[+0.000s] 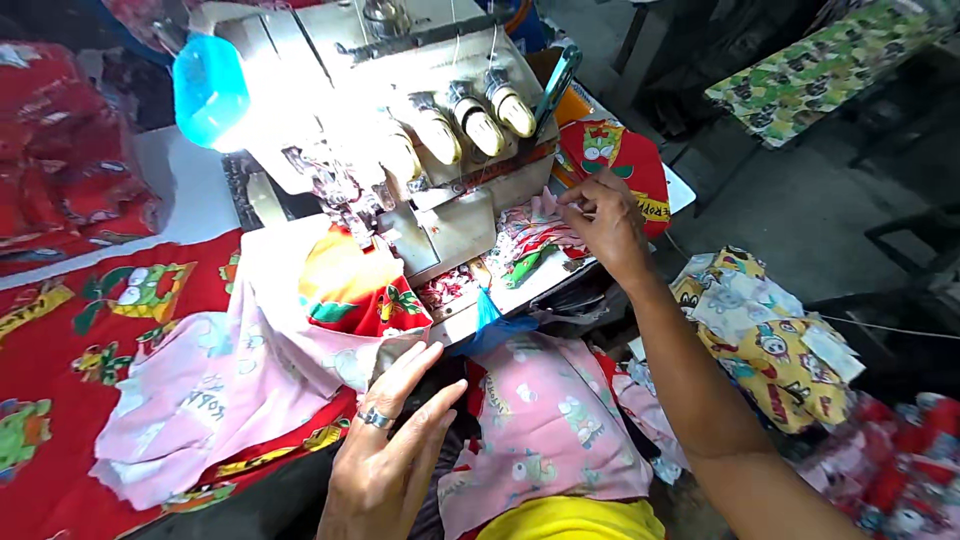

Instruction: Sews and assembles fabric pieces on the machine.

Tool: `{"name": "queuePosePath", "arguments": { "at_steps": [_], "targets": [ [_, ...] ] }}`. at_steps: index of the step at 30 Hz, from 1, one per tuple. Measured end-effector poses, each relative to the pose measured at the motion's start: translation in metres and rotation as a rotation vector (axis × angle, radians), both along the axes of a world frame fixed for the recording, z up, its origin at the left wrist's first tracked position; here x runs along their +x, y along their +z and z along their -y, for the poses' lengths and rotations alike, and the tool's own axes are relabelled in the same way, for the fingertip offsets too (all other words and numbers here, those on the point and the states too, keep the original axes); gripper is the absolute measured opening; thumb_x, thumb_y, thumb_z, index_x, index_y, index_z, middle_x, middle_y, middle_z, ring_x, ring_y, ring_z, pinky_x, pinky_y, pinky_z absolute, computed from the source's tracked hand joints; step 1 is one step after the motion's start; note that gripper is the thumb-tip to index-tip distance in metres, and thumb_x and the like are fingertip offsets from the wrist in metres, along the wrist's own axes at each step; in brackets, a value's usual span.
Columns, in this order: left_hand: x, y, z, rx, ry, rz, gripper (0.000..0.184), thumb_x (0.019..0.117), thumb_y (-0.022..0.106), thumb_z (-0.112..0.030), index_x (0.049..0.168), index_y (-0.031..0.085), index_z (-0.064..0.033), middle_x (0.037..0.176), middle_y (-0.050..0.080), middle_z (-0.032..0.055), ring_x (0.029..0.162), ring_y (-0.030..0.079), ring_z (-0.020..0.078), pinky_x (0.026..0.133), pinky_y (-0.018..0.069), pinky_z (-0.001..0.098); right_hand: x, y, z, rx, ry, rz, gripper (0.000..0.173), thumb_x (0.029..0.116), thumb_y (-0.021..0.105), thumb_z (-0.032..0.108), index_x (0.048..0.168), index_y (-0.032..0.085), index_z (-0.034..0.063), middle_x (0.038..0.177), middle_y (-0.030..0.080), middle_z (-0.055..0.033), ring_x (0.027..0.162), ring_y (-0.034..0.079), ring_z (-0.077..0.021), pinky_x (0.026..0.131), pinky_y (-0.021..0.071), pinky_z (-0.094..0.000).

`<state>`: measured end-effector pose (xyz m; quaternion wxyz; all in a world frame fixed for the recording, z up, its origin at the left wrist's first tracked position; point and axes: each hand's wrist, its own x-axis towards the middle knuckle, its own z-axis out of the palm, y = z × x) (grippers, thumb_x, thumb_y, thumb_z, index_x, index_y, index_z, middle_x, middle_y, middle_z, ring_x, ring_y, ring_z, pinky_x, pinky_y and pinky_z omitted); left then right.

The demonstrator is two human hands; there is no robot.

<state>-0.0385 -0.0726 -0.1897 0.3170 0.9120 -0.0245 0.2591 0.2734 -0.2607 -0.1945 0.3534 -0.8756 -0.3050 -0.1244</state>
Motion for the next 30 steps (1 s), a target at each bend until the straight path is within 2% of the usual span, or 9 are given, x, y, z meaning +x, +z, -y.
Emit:
{"name": "queuePosePath", "arguments": {
  "at_steps": [6,12,17,20,22,25,27,28,30],
  "targets": [
    [-0.005,-0.001,-0.003,-0.069,-0.025,0.003,0.022,0.1054,0.058,-0.017,0.113,0.076,-0.0079,0.124,0.073,0.0108,0.122,0.065,0.0160,0.106,0.0501,0.0269,0.021,0.021,0.005,0.394,0.040,-0.199,0.019,0.0997,0.065,0.020,0.110,0.067,0.0035,0.096,0.070,-0.0032,0.080,0.067,-0.0039,0.073,0.0561,-0.0215],
    [0.007,0.000,0.009,-0.171,-0.089,0.030,0.022,0.1057,0.057,-0.017,0.112,0.076,-0.0069,0.111,0.077,0.0055,0.108,0.071,0.0105,0.097,0.0557,0.0232,0.009,0.044,0.007,0.620,0.175,-0.227,0.026,0.0997,0.063,0.008,0.124,0.059,-0.0003,0.099,0.070,-0.0046,0.080,0.071,-0.0108,0.069,0.0624,-0.0269],
    [0.022,0.010,0.017,-0.327,-0.020,0.051,0.023,0.1054,0.057,-0.018,0.111,0.075,-0.0052,0.107,0.077,0.0028,0.102,0.072,0.0085,0.092,0.0587,0.0232,-0.022,0.059,0.006,0.693,0.340,-0.259,0.022,0.1018,0.058,0.005,0.123,0.058,0.0010,0.100,0.069,-0.0022,0.088,0.071,-0.0122,0.078,0.0631,-0.0314],
    [0.034,0.014,0.020,-0.429,0.046,0.058,0.026,0.1068,0.055,-0.021,0.115,0.074,-0.0050,0.111,0.075,0.0026,0.100,0.071,0.0081,0.089,0.0586,0.0248,-0.052,0.069,0.003,0.731,0.469,-0.397,0.020,0.1019,0.055,0.003,0.122,0.059,0.0072,0.101,0.069,0.0035,0.088,0.070,-0.0075,0.079,0.0627,-0.0267],
    [0.041,0.020,0.020,-0.500,0.067,0.031,0.030,0.1084,0.049,-0.019,0.126,0.070,-0.0055,0.125,0.071,0.0033,0.111,0.068,0.0114,0.097,0.0569,0.0303,-0.073,0.072,0.002,0.739,0.597,-0.509,0.020,0.1025,0.056,0.002,0.120,0.061,0.0109,0.102,0.070,0.0062,0.085,0.071,-0.0033,0.076,0.0626,-0.0209],
    [0.047,0.020,0.017,-0.607,-0.020,-0.055,0.041,0.1095,0.043,-0.020,0.145,0.054,-0.0025,0.146,0.058,0.0075,0.133,0.057,0.0161,0.112,0.0481,0.0355,-0.090,0.063,-0.006,0.726,0.859,-0.583,0.020,0.1025,0.058,0.006,0.121,0.064,0.0120,0.106,0.069,0.0069,0.091,0.069,-0.0018,0.081,0.0606,-0.0189],
    [0.048,0.016,0.016,-0.706,-0.113,-0.141,0.049,0.1091,0.045,-0.027,0.153,0.044,-0.0038,0.150,0.053,0.0043,0.133,0.054,0.0098,0.111,0.0466,0.0300,-0.099,0.056,-0.016,0.730,0.918,-0.621,0.019,0.1015,0.060,0.006,0.119,0.065,0.0117,0.105,0.070,0.0072,0.089,0.068,-0.0005,0.080,0.0599,-0.0176],
    [0.047,0.014,0.017,-0.793,-0.160,-0.184,0.052,0.1077,0.049,-0.029,0.153,0.043,-0.0047,0.145,0.057,0.0005,0.128,0.056,0.0047,0.107,0.0480,0.0259,-0.102,0.053,-0.019,0.731,0.905,-0.644,0.019,0.1005,0.061,0.005,0.118,0.066,0.0115,0.102,0.070,0.0075,0.087,0.068,0.0002,0.078,0.0596,-0.0168],
    [0.045,0.010,0.021,-0.957,-0.199,-0.211,0.037,0.1002,0.064,-0.020,0.134,0.058,-0.0055,0.111,0.070,-0.0055,0.096,0.066,-0.0012,0.085,0.0561,0.0184,-0.106,0.049,-0.025,0.742,0.855,-0.689,0.018,0.0995,0.061,0.002,0.114,0.067,0.0110,0.099,0.071,0.0073,0.085,0.069,-0.0001,0.077,0.0599,-0.0176]
  ]
}}
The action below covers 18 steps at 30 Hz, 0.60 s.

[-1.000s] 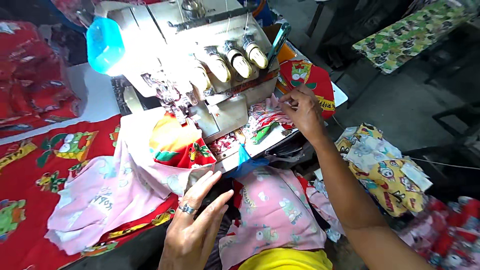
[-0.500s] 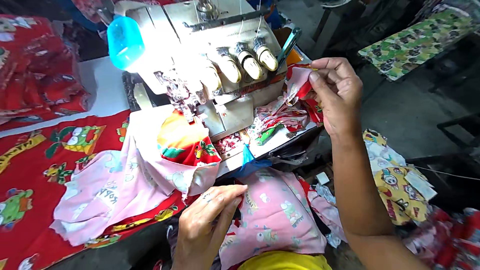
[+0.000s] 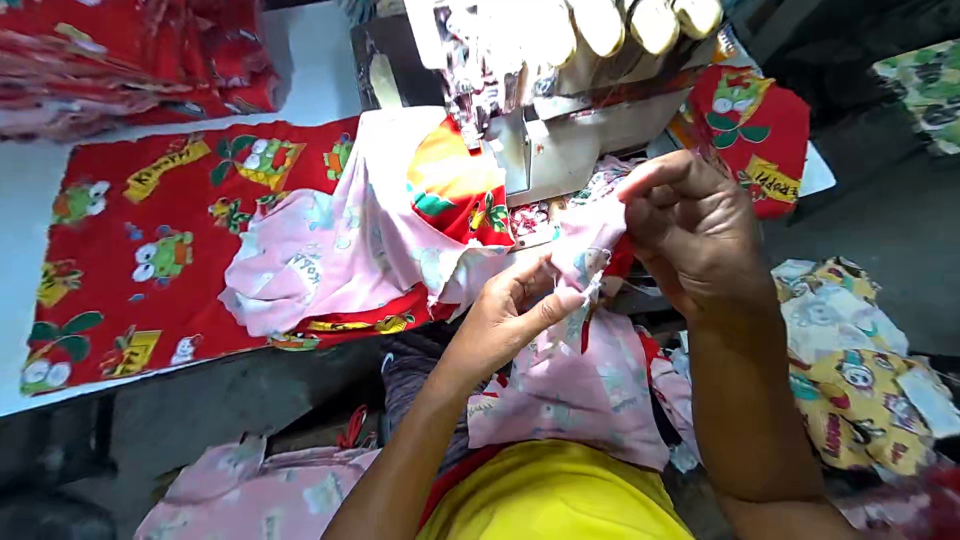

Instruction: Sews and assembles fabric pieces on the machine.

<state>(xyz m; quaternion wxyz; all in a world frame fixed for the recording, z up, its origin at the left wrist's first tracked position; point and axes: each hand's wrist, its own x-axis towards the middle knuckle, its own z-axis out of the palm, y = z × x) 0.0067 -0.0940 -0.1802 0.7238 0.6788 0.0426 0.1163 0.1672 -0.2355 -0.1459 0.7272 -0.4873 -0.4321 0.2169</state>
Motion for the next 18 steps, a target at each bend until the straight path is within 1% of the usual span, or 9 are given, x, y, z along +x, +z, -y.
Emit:
{"name": "queuePosePath", "arguments": {
  "at_steps": [1,2,5,7,9,13,15,17,18],
  "targets": [
    [0.000,-0.003,0.000,-0.031,-0.008,-0.004,0.024,0.0971,0.067,-0.013,0.120,0.064,-0.0060,0.097,0.071,-0.0061,0.083,0.066,-0.0015,0.075,0.0565,0.0168,0.001,-0.003,-0.003,0.008,-0.013,-0.030,0.018,0.0994,0.060,0.000,0.113,0.066,0.0099,0.098,0.071,0.0064,0.086,0.070,-0.0020,0.079,0.0609,-0.0199],
    [-0.001,-0.005,0.000,-0.041,-0.006,-0.015,0.016,0.0960,0.068,-0.009,0.111,0.068,-0.0066,0.089,0.071,-0.0055,0.076,0.065,-0.0012,0.069,0.0556,0.0162,0.002,-0.005,-0.006,0.012,-0.042,-0.057,0.019,0.0996,0.059,-0.002,0.113,0.066,0.0093,0.097,0.072,0.0057,0.085,0.071,-0.0033,0.078,0.0619,-0.0216],
    [-0.003,-0.009,0.001,-0.031,0.086,-0.083,0.009,0.0982,0.065,-0.008,0.104,0.072,-0.0082,0.087,0.070,-0.0029,0.072,0.064,0.0012,0.065,0.0547,0.0179,0.003,-0.015,-0.009,-0.040,-0.223,-0.040,0.018,0.1002,0.057,-0.004,0.115,0.061,0.0057,0.100,0.071,0.0020,0.086,0.072,-0.0070,0.078,0.0633,-0.0254],
    [-0.004,-0.009,0.002,-0.031,0.173,-0.112,0.011,0.1005,0.063,-0.011,0.106,0.072,-0.0078,0.089,0.071,-0.0010,0.074,0.064,0.0035,0.066,0.0548,0.0200,-0.003,-0.023,-0.005,-0.184,-0.381,0.170,0.024,0.1004,0.059,0.000,0.124,0.058,0.0015,0.114,0.064,-0.0025,0.097,0.068,-0.0064,0.083,0.0600,-0.0222],
    [-0.005,-0.009,0.002,-0.035,0.226,-0.119,0.019,0.1044,0.058,-0.013,0.116,0.071,-0.0063,0.093,0.072,0.0021,0.076,0.067,0.0071,0.067,0.0575,0.0236,-0.012,-0.032,0.000,-0.287,-0.470,0.362,0.026,0.1011,0.061,0.007,0.126,0.060,0.0015,0.122,0.059,-0.0082,0.103,0.065,-0.0098,0.084,0.0577,-0.0225],
    [-0.007,-0.007,0.005,0.082,0.274,-0.135,0.021,0.1068,0.054,-0.016,0.112,0.072,-0.0066,0.081,0.068,-0.0014,0.065,0.060,0.0021,0.058,0.0502,0.0180,-0.034,-0.038,0.003,-0.299,-0.399,0.481,0.026,0.0977,0.069,0.013,0.120,0.067,0.0004,0.121,0.058,-0.0101,0.106,0.063,-0.0104,0.089,0.0569,-0.0225],
    [-0.008,-0.006,0.006,0.130,0.228,-0.130,0.022,0.1070,0.053,-0.016,0.112,0.072,-0.0056,0.082,0.068,-0.0011,0.067,0.061,0.0020,0.060,0.0510,0.0182,-0.038,-0.039,0.002,-0.282,-0.380,0.541,0.023,0.0942,0.073,0.012,0.114,0.072,0.0004,0.118,0.060,-0.0110,0.111,0.061,-0.0128,0.093,0.0534,-0.0238],
    [-0.009,-0.008,0.005,0.123,0.135,-0.118,0.023,0.1069,0.052,-0.014,0.119,0.069,-0.0045,0.088,0.069,-0.0009,0.070,0.061,0.0017,0.064,0.0520,0.0183,-0.037,-0.041,0.002,-0.274,-0.396,0.547,0.012,0.0922,0.074,0.009,0.102,0.075,0.0028,0.114,0.063,-0.0093,0.109,0.062,-0.0129,0.092,0.0533,-0.0243],
    [-0.010,-0.010,0.005,0.080,0.096,-0.114,0.026,0.1058,0.053,-0.011,0.126,0.067,-0.0034,0.091,0.070,-0.0002,0.071,0.061,0.0014,0.065,0.0528,0.0180,-0.037,-0.041,0.003,-0.275,-0.404,0.533,0.010,0.0929,0.073,0.008,0.101,0.074,0.0027,0.113,0.064,-0.0087,0.109,0.062,-0.0125,0.092,0.0532,-0.0242]
  ]
}}
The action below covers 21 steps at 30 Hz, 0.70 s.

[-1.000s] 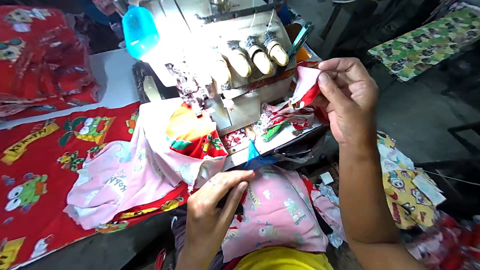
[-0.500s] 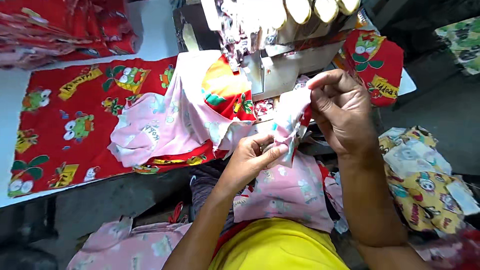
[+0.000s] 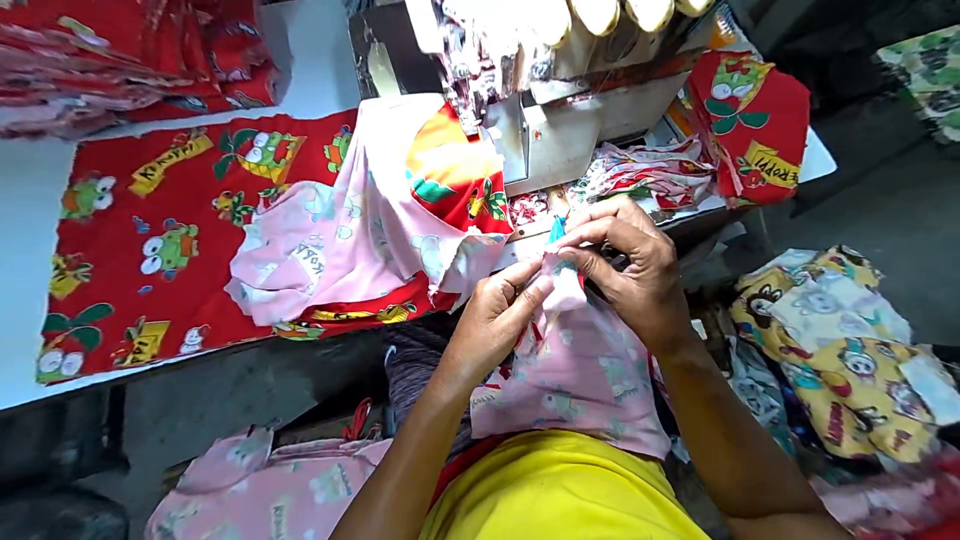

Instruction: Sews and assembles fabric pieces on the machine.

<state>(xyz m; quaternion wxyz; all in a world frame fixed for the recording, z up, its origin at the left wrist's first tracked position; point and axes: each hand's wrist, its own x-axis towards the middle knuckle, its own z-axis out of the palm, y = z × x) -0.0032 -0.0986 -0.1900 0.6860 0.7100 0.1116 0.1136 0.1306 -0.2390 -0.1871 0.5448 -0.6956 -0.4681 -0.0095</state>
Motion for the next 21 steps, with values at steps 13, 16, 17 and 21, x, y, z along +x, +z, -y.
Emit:
{"name": "queuePosePath", "arguments": {
  "at_steps": [13,16,17,21],
  "targets": [
    [-0.012,0.002,-0.001,-0.383,0.143,0.035,0.045,0.1053,0.050,-0.002,0.149,0.049,-0.0106,0.122,0.071,0.0133,0.107,0.072,0.0242,0.092,0.0608,0.0386,0.119,0.017,-0.004,0.007,-0.374,0.222,0.021,0.1025,0.061,0.018,0.111,0.067,-0.0012,0.100,0.070,-0.0078,0.085,0.066,-0.0068,0.077,0.0539,-0.0220],
    [-0.014,0.004,-0.001,-0.415,0.184,0.060,0.050,0.1053,0.049,0.000,0.153,0.043,-0.0137,0.124,0.068,0.0144,0.107,0.072,0.0253,0.091,0.0610,0.0392,0.121,0.023,0.000,-0.321,-0.431,0.204,0.035,0.1001,0.062,0.019,0.130,0.063,0.0011,0.126,0.063,-0.0218,0.114,0.063,-0.0304,0.100,0.0495,-0.0419],
    [-0.015,0.005,0.000,-0.426,0.206,0.076,0.049,0.1056,0.048,0.001,0.152,0.043,-0.0135,0.125,0.068,0.0139,0.107,0.072,0.0245,0.092,0.0609,0.0385,0.112,0.024,0.002,-0.351,-0.396,0.192,0.036,0.1003,0.062,0.018,0.131,0.062,0.0002,0.128,0.062,-0.0232,0.115,0.062,-0.0320,0.099,0.0497,-0.0432],
    [-0.014,0.009,0.004,-0.434,0.325,0.149,0.040,0.1064,0.047,0.000,0.145,0.047,-0.0111,0.125,0.068,0.0093,0.108,0.071,0.0202,0.094,0.0595,0.0348,0.030,0.011,0.009,-0.268,0.026,-0.161,0.028,0.1014,0.063,0.018,0.123,0.062,0.0009,0.109,0.069,-0.0099,0.092,0.068,-0.0126,0.080,0.0578,-0.0293]
  ]
}}
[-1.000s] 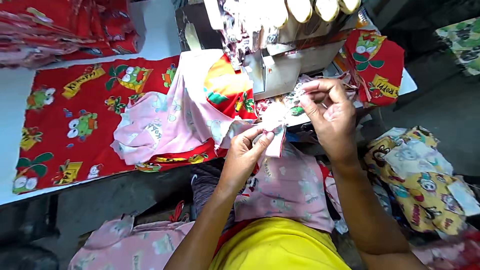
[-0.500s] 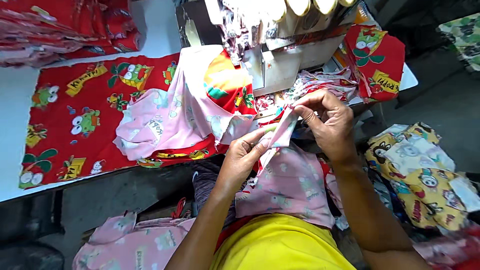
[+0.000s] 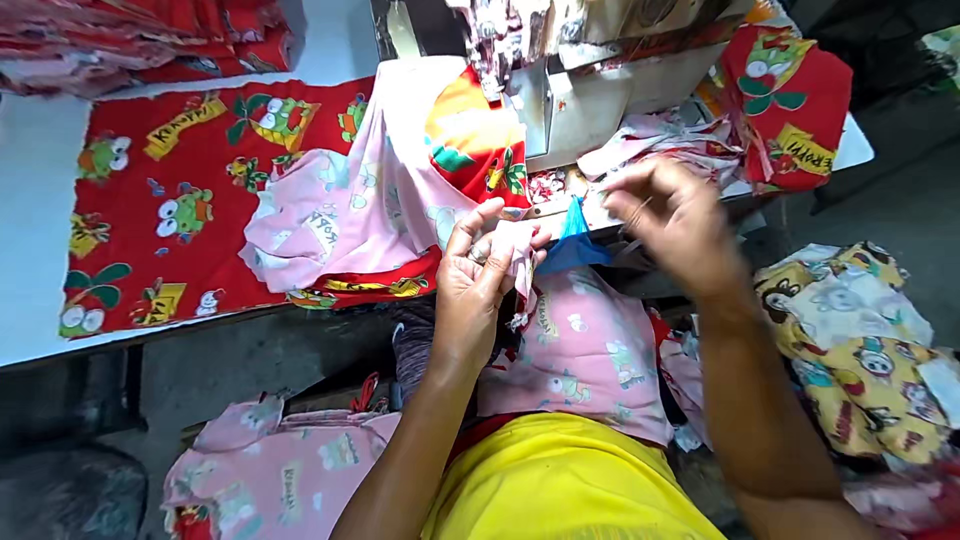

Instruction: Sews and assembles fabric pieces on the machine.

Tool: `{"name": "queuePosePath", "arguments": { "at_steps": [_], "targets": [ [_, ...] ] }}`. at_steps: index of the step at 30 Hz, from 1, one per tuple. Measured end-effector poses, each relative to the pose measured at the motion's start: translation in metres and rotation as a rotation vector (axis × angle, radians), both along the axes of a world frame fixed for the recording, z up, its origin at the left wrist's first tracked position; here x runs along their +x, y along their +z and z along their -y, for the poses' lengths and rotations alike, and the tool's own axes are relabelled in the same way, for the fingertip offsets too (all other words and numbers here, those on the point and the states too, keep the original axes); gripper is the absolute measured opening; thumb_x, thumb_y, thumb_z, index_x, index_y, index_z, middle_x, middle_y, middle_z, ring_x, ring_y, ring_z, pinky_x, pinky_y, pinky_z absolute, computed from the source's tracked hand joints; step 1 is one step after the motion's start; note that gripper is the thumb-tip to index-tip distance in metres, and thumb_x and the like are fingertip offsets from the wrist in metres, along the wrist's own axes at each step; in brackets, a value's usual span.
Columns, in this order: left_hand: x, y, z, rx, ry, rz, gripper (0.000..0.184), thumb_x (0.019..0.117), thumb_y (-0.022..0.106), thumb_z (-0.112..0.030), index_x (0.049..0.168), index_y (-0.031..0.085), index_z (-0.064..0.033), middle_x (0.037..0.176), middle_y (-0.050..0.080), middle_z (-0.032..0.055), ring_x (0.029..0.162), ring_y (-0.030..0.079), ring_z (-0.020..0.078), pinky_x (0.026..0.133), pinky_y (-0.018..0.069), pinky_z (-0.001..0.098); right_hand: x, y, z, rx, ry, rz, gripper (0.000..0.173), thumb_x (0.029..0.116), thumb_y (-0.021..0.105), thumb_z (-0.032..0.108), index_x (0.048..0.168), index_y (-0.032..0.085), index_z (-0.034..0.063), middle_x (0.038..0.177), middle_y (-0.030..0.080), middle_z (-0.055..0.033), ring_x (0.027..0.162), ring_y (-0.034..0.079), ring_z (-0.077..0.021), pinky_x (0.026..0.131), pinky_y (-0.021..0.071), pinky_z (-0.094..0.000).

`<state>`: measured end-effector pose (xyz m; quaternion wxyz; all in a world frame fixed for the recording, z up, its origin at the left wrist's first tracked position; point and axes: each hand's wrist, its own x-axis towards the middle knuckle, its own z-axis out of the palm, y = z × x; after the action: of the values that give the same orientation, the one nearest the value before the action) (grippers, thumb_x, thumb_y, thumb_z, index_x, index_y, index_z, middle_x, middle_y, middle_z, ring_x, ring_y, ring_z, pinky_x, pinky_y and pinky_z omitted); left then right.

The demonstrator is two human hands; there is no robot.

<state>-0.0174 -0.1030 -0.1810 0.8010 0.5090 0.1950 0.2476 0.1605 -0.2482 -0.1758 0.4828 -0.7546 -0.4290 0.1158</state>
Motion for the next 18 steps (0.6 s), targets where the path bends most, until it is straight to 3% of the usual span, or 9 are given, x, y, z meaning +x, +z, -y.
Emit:
{"name": "queuePosePath", "arguments": {
  "at_steps": [2,4,5,7,11,14,16,18],
  "targets": [
    [0.002,0.002,0.002,0.009,0.058,0.033,0.038,0.1059,0.048,-0.001,0.143,0.049,-0.0104,0.126,0.067,0.0081,0.110,0.070,0.0193,0.095,0.0588,0.0340,-0.042,-0.023,-0.002,0.069,0.210,-0.290,0.043,0.0921,0.073,0.019,0.129,0.057,0.0031,0.108,0.069,-0.0073,0.092,0.069,-0.0133,0.077,0.0609,-0.0306],
    [0.003,0.003,0.003,0.016,0.097,0.066,0.037,0.1056,0.049,-0.001,0.141,0.050,-0.0104,0.127,0.067,0.0068,0.114,0.069,0.0185,0.097,0.0581,0.0328,-0.073,-0.044,-0.009,0.135,0.296,-0.492,0.057,0.0848,0.081,0.017,0.133,0.051,0.0047,0.114,0.067,-0.0054,0.101,0.069,-0.0124,0.087,0.0601,-0.0310],
    [0.002,0.004,0.004,0.019,0.108,0.082,0.036,0.1056,0.049,-0.001,0.140,0.050,-0.0105,0.127,0.067,0.0064,0.115,0.069,0.0183,0.098,0.0576,0.0328,-0.085,-0.049,-0.011,0.175,0.282,-0.592,0.054,0.0852,0.080,0.012,0.131,0.051,0.0060,0.113,0.067,-0.0042,0.101,0.069,-0.0107,0.089,0.0596,-0.0291],
    [0.000,0.003,0.005,0.018,0.133,0.110,0.033,0.1057,0.049,-0.001,0.138,0.050,-0.0105,0.125,0.068,0.0058,0.114,0.069,0.0177,0.099,0.0572,0.0326,-0.100,-0.046,-0.014,0.276,0.198,-0.746,0.039,0.0891,0.072,-0.001,0.122,0.053,0.0082,0.105,0.068,-0.0044,0.092,0.070,-0.0099,0.083,0.0604,-0.0261],
    [-0.015,-0.003,0.005,0.067,0.191,0.095,0.032,0.1056,0.048,-0.001,0.135,0.054,-0.0118,0.124,0.069,0.0043,0.113,0.070,0.0173,0.098,0.0578,0.0324,-0.096,-0.037,-0.012,0.364,0.210,-0.715,0.019,0.0954,0.065,-0.002,0.112,0.059,0.0070,0.098,0.070,-0.0045,0.088,0.070,-0.0100,0.079,0.0603,-0.0241],
    [-0.034,-0.019,0.003,0.501,0.207,-0.051,0.037,0.1017,0.052,0.002,0.137,0.051,-0.0077,0.134,0.063,0.0021,0.119,0.064,0.0128,0.098,0.0544,0.0278,-0.085,-0.028,-0.009,0.325,0.278,-0.673,0.012,0.0992,0.060,0.001,0.111,0.063,0.0045,0.094,0.069,-0.0030,0.080,0.068,-0.0076,0.073,0.0600,-0.0220],
    [-0.045,-0.026,0.002,0.785,0.182,-0.083,0.037,0.1006,0.060,-0.007,0.137,0.056,-0.0027,0.141,0.057,0.0063,0.131,0.056,0.0160,0.110,0.0488,0.0335,-0.078,-0.024,-0.008,0.270,0.307,-0.682,0.012,0.1004,0.060,0.003,0.109,0.068,0.0026,0.091,0.070,-0.0035,0.074,0.067,-0.0073,0.067,0.0593,-0.0211],
    [-0.051,-0.027,-0.001,0.892,0.083,-0.084,0.043,0.0991,0.067,-0.016,0.138,0.058,-0.0024,0.143,0.059,0.0082,0.134,0.055,0.0183,0.113,0.0466,0.0373,-0.072,-0.022,-0.009,0.230,0.377,-0.714,0.016,0.1028,0.057,0.005,0.111,0.070,-0.0003,0.087,0.070,-0.0044,0.069,0.066,-0.0074,0.064,0.0589,-0.0212]
  ]
}}
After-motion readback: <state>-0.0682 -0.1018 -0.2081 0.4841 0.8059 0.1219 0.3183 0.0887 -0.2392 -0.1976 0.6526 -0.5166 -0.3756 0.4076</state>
